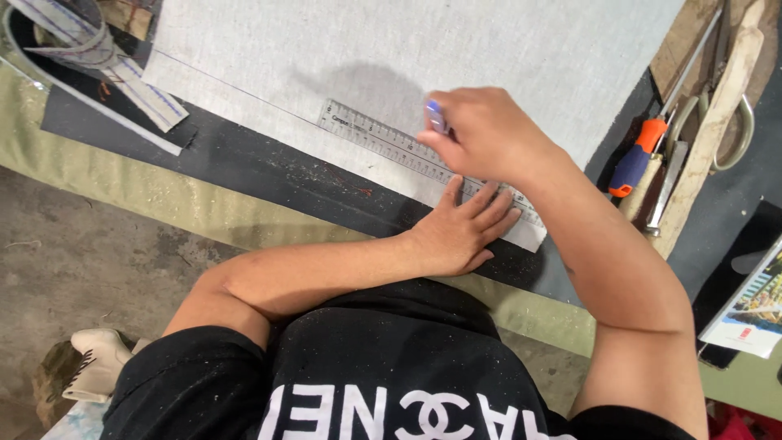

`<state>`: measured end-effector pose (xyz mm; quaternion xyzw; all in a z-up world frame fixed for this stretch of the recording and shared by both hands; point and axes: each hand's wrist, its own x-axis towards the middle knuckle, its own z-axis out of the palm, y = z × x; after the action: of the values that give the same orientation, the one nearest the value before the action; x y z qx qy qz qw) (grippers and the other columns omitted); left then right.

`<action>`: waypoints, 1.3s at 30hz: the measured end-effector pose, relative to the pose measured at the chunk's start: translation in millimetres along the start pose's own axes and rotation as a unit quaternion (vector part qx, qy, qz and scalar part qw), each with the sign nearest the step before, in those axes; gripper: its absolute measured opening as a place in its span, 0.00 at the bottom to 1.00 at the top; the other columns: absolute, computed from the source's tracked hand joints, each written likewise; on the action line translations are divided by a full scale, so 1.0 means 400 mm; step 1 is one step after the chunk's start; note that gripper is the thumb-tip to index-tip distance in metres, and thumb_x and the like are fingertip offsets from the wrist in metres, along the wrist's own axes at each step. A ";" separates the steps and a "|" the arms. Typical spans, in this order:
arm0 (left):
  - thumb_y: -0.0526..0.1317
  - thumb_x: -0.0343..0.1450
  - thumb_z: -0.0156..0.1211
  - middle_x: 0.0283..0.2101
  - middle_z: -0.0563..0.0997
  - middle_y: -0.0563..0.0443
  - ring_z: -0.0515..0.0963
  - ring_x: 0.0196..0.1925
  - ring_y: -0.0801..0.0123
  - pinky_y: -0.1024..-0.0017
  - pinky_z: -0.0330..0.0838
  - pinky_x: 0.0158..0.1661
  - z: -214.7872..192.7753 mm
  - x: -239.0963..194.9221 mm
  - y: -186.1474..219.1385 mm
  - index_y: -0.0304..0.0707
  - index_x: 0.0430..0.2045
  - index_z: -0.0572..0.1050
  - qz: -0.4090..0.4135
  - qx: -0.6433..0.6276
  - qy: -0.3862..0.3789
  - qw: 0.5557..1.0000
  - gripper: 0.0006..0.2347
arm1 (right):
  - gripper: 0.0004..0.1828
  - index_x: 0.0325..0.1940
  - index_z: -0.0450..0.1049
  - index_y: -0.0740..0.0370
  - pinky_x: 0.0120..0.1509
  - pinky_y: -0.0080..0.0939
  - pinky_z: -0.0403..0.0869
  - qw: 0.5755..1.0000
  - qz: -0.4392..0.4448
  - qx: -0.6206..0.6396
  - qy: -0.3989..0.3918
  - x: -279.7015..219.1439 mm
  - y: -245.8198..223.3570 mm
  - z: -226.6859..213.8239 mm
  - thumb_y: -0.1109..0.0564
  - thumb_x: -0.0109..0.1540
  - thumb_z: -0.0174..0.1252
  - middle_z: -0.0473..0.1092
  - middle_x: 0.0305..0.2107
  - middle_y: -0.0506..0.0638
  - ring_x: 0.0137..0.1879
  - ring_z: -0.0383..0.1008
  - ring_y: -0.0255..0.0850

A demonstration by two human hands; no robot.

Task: Marking lines on a piece of leather using a ruler and a pen for layout or cutting

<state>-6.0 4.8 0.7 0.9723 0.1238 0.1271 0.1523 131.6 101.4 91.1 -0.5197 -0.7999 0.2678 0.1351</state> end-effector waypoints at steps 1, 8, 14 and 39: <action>0.59 0.69 0.58 0.69 0.63 0.42 0.60 0.71 0.47 0.31 0.60 0.59 0.005 0.001 0.003 0.46 0.67 0.64 -0.008 0.030 -0.024 0.999 0.32 | 0.12 0.35 0.69 0.57 0.37 0.53 0.70 0.997 0.033 -0.022 -0.060 0.035 -0.007 0.006 0.49 0.69 0.58 0.68 0.21 0.51 0.32 0.72 0.51; 0.65 0.70 0.45 0.70 0.66 0.55 0.57 0.74 0.52 0.35 0.63 0.58 0.009 0.003 0.007 0.54 0.68 0.64 -0.010 0.107 -0.043 0.993 0.32 | 0.14 0.36 0.68 0.57 0.36 0.51 0.67 0.997 -0.033 -0.047 -0.053 0.182 -0.041 0.060 0.48 0.70 0.61 0.71 0.24 0.47 0.30 0.70 0.49; 0.65 0.67 0.53 0.66 0.70 0.55 0.63 0.71 0.58 0.33 0.62 0.59 0.035 -0.002 0.006 0.54 0.62 0.71 -0.012 0.078 -0.002 0.997 0.30 | 0.15 0.36 0.67 0.57 0.35 0.52 0.67 0.996 -0.072 -0.038 -0.023 0.264 -0.065 0.088 0.49 0.69 0.63 0.70 0.25 0.48 0.30 0.70 0.49; 0.63 0.67 0.49 0.51 0.80 0.62 0.68 0.63 0.56 0.30 0.62 0.58 0.085 -0.010 0.007 0.55 0.49 0.79 -0.003 0.050 0.012 0.999 0.24 | 0.14 0.36 0.67 0.56 0.37 0.48 0.68 0.990 -0.128 0.006 0.057 0.345 -0.087 0.130 0.51 0.67 0.65 0.71 0.26 0.45 0.31 0.72 0.47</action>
<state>0.7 -7.9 -30.6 0.9767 0.1351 0.1317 0.1021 21.0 200.0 59.6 -0.4269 -0.8492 0.2230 0.2166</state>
